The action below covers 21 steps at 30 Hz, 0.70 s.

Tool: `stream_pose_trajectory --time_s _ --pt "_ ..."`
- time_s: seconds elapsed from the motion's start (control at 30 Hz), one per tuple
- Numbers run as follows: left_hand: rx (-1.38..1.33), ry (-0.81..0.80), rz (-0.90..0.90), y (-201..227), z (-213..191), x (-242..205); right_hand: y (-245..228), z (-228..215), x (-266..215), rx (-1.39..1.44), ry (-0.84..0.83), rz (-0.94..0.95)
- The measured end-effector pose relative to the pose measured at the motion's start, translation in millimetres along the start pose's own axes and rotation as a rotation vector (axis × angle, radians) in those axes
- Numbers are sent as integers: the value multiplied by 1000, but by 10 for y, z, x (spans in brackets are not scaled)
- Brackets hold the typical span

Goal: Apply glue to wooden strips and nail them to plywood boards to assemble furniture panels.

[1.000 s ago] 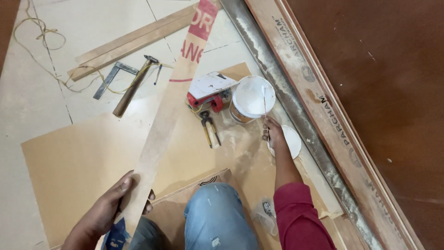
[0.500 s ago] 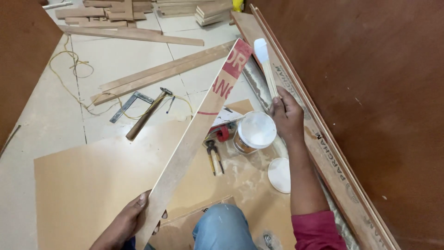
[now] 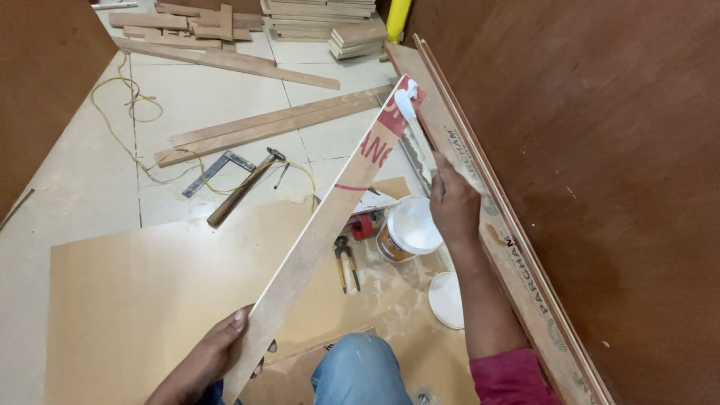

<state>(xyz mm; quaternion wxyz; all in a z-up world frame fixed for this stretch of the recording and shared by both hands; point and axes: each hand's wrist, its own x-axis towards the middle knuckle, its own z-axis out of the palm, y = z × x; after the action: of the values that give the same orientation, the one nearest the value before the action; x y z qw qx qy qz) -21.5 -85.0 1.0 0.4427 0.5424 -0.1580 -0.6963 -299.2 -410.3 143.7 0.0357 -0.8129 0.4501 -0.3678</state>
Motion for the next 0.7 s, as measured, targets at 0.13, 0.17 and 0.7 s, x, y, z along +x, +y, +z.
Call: stream_pose_trajectory --time_s 0.13,0.17,0.7 --pt "36 70 -65 -13 -44 62 -148 44 -262 -110 -33 -7" --pt "-9 12 -35 -93 -117 126 -156 59 -341 -126 -20 -41" --pt "48 15 43 108 -5 -174 -362 161 -1175 -168 -102 -247"
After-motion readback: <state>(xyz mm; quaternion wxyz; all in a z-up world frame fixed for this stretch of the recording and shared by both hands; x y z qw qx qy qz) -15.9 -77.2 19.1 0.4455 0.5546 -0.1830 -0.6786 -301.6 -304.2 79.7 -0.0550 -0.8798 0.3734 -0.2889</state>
